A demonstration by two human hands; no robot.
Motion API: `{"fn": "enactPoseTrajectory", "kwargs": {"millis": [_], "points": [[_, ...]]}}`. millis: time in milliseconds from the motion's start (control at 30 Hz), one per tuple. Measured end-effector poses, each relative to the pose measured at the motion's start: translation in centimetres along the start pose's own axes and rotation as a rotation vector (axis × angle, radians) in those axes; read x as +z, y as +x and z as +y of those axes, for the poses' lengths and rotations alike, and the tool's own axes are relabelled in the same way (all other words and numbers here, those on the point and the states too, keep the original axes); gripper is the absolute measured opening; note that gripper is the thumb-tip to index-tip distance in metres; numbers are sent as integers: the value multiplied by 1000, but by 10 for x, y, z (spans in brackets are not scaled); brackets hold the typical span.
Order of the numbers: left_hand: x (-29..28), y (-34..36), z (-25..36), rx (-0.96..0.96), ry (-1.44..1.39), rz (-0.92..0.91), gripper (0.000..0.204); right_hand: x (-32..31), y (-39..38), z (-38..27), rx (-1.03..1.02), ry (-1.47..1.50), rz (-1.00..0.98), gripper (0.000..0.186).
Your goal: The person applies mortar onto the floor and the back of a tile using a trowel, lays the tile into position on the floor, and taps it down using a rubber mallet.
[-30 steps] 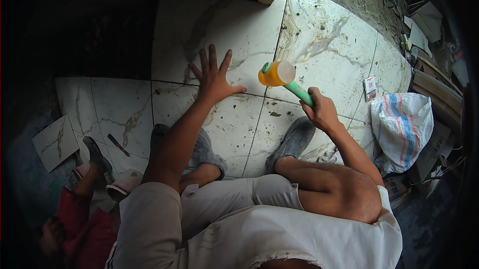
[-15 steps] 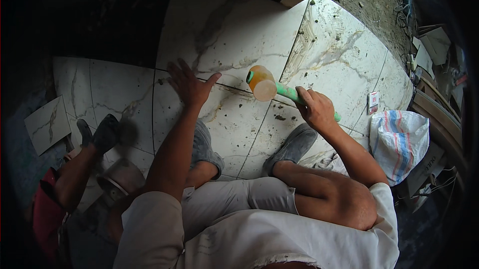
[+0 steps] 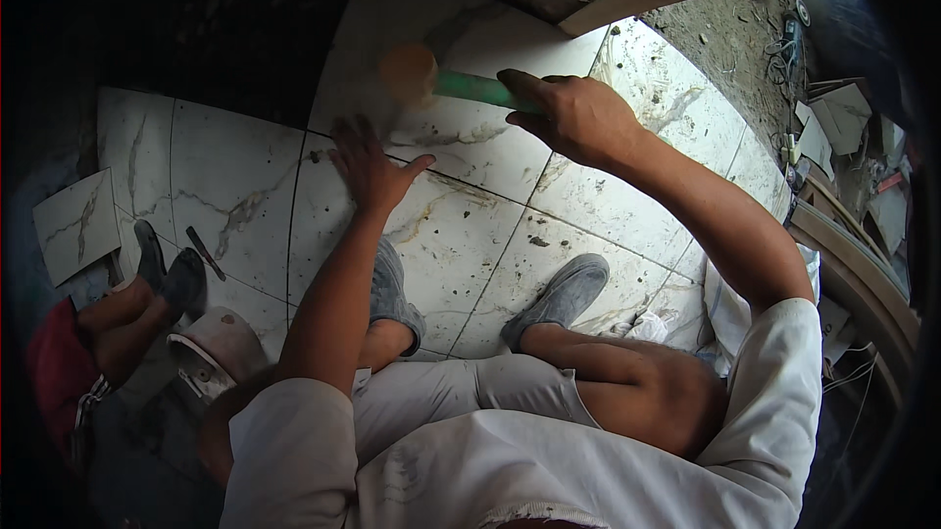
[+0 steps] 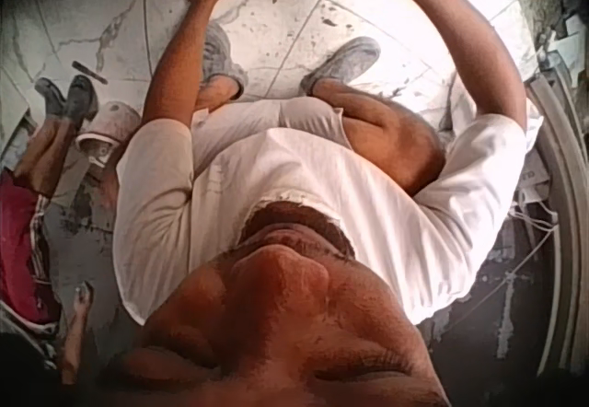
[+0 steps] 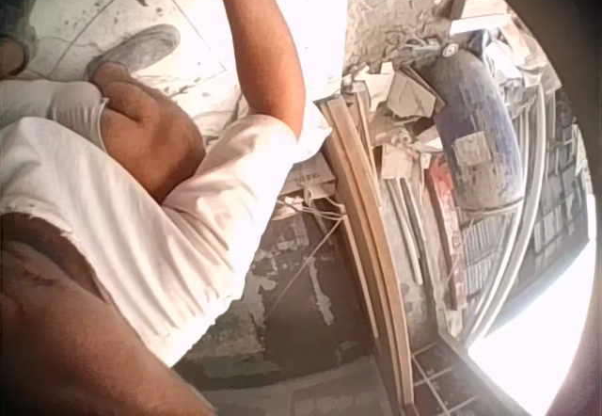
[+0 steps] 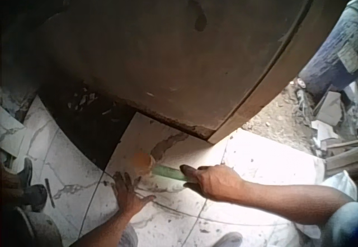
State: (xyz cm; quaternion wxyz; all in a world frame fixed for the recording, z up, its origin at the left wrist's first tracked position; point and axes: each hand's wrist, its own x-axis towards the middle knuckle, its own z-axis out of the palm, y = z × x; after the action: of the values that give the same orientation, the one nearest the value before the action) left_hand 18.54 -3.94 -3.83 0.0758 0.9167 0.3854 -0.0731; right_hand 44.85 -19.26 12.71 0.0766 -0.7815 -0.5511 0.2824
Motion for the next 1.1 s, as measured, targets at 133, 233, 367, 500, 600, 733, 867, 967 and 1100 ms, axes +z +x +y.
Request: {"fn": "enactPoseTrajectory", "kwargs": {"millis": [133,233,367,500,600,733,867,967,1100], "points": [[-1,-1,-1,-27,-60,34,134,-8,62,-16,-156,-185,43,39],[-8,-1,2,-66,-138,-9,134,-13,103,-19,-228,-148,48,39],[-18,-3,-5,-88,-215,-18,131,-26,170,-67,-266,-159,-85,41],[-16,-2,-3,-111,-356,26,129,-20,257,-93,-552,-149,-16,39],[-23,-5,-9,-137,-390,-13,128,-13,277,-129,-454,-104,-270,42],[-20,-8,-10,-128,-423,35,126,-6,275,-149,-212,-190,-648,33],[-17,-8,-9,-137,-456,31,126,-13,274,-149,-120,16,-711,39],[-21,-6,-10,-137,-467,-5,127,-22,267,-135,-17,215,-472,32],[-22,-5,-9,-136,-486,33,116,-31,244,-90,180,284,-253,35]]}}
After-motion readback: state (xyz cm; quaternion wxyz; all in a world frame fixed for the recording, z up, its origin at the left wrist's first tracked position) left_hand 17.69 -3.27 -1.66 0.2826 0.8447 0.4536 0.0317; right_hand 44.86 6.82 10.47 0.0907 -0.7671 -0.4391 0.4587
